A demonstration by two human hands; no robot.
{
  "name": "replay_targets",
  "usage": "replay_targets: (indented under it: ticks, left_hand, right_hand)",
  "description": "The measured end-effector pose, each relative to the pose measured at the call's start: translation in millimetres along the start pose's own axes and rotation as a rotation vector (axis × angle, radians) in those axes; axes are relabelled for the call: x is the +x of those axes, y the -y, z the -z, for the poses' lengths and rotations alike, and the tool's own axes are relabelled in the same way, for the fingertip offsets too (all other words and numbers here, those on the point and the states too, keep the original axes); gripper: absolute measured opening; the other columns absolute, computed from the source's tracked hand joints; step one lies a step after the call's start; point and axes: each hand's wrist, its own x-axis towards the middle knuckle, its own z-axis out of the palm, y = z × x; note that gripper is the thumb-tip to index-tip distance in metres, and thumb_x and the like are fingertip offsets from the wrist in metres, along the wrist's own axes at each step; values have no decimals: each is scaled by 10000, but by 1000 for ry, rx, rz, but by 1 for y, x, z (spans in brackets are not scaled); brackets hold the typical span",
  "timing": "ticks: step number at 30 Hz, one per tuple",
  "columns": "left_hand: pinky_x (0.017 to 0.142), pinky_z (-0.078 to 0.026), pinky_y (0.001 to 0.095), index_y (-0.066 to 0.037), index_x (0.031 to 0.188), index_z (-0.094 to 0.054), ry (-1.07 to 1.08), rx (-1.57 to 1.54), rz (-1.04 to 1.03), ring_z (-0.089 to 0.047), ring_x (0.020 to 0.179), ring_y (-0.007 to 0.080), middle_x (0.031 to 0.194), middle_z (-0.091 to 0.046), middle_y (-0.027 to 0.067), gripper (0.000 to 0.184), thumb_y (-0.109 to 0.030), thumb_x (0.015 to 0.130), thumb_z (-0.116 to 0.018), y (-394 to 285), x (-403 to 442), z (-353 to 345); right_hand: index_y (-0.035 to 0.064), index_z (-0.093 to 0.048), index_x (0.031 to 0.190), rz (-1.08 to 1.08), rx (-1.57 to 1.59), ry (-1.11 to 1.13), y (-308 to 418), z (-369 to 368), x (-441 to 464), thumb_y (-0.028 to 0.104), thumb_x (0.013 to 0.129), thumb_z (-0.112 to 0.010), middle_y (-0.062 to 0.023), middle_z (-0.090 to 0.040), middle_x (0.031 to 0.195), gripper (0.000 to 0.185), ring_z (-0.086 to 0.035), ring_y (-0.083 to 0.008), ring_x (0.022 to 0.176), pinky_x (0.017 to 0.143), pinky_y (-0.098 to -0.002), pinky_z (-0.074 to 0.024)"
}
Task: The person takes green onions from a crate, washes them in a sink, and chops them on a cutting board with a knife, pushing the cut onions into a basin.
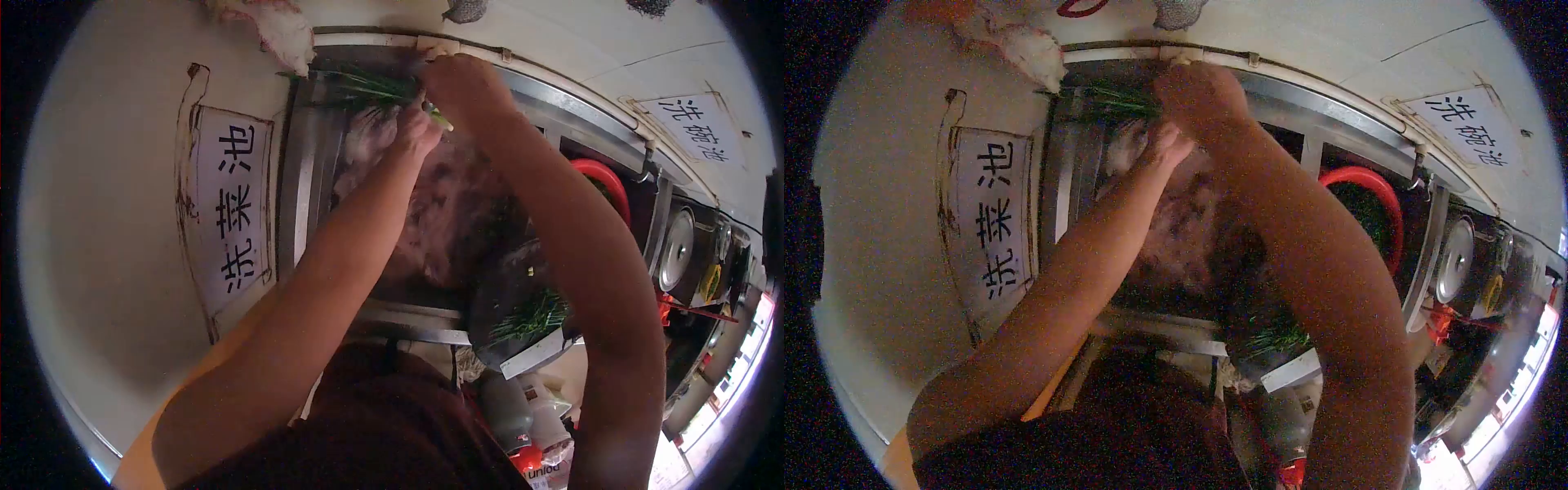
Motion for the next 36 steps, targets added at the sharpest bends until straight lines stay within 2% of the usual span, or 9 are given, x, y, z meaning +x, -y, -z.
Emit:
replay_targets:
  ticks: [8, 10, 14, 18, 23, 24, 25, 31, 36]
  left_hand:
    - [552, -435, 342, -179, 940, -548, -287, 262, -126, -478, 629, 140, 745, -470, -20, 166, -296, 978, -659, -38, -72, -72]
    - [520, -379, 264, -137, 1024, -611, -473, 195, 27, -418, 602, 130, 774, -504, -8, 102, -148, 1016, -509, -47, -79, -53]
    - [499, -360, 262, -129, 874, -549, -318, 121, 161, -400, 567, 109, 711, -462, -10, 165, -211, 1017, -555, -89, -161, -107]
    - [458, -321, 265, -133, 874, -549, -299, 233, 150, -371, 527, 100, 675, -433, -27, 206, -281, 1006, -606, -131, -248, -161]
    - [514, -436, 335, -67, 944, -586, -143, 1908, 84, -555, 580, 178, 717, -579, 30, 243, -303, 989, -620, -163, -304, -134]
    - [648, -490, 431, -31, 1049, -605, -61, 2262, 26, -632, 738, 297, 870, -649, 125, 277, -289, 949, -631, -167, -320, -141]
    - [782, -544, 527, 5, 1154, -625, 12, 2614, -27, -710, 895, 416, 1023, -719, 220, 372, -274, 909, -641, -167, -337, -148]
    - [734, -564, 525, 13, 942, -722, -109, 2936, -34, -713, 838, 401, 899, -720, 225, 230, -155, 856, -591, -121, -423, -210]
    - [798, -572, 531, -64, 1000, -733, -48, 2693, -292, -709, 898, 414, 966, -721, 219, 260, -197, 889, -539, -78, -493, -250]
  right_hand:
    - [55, -681, 971, 54, -72, -100, 2, 21, -6, 191, 814, -650, -142, -711, 1012, 210, -698, -318, 944, 797, -441, -568]
    - [24, -688, 1033, -170, 50, 176, 14, 35, 0, 242, 829, -668, -166, -711, 1064, 300, -693, -317, 1004, 848, -446, -555]
    - [6, -674, 1153, -460, 314, 166, 17, 31, -22, 334, 869, -677, -186, -706, 1107, 434, -678, -342, 1056, 886, -460, -537]
    - [0, -635, 1173, -375, 684, -287, 18, 27, -131, 424, 934, -641, -217, -705, 1097, 486, -690, -381, 1018, 875, -459, -550]
    - [32, -706, 1117, -634, 1006, -151, 63, 34, -291, 279, 898, -719, -174, -713, 1083, 331, -697, -319, 994, 888, -405, -542]
    - [42, -702, 1158, -662, 1051, -107, 71, 41, -306, 257, 879, -744, -160, -710, 1133, 354, -691, -279, 1025, 904, -386, -535]
    - [42, -702, 1158, -629, 1062, -122, 79, 43, -311, 257, 879, -744, -160, -710, 1133, 354, -691, -279, 1025, 904, -386, -535]
    - [58, -664, 1191, 133, 520, -665, 164, 95, -273, 173, 767, -753, -171, -651, 1224, 448, -601, -357, 1176, 993, -459, -490]
    - [43, -688, 1077, 298, 728, -314, 185, 96, -246, 175, 781, -737, -183, -683, 1147, 328, -598, -344, 1144, 1035, -503, -415]
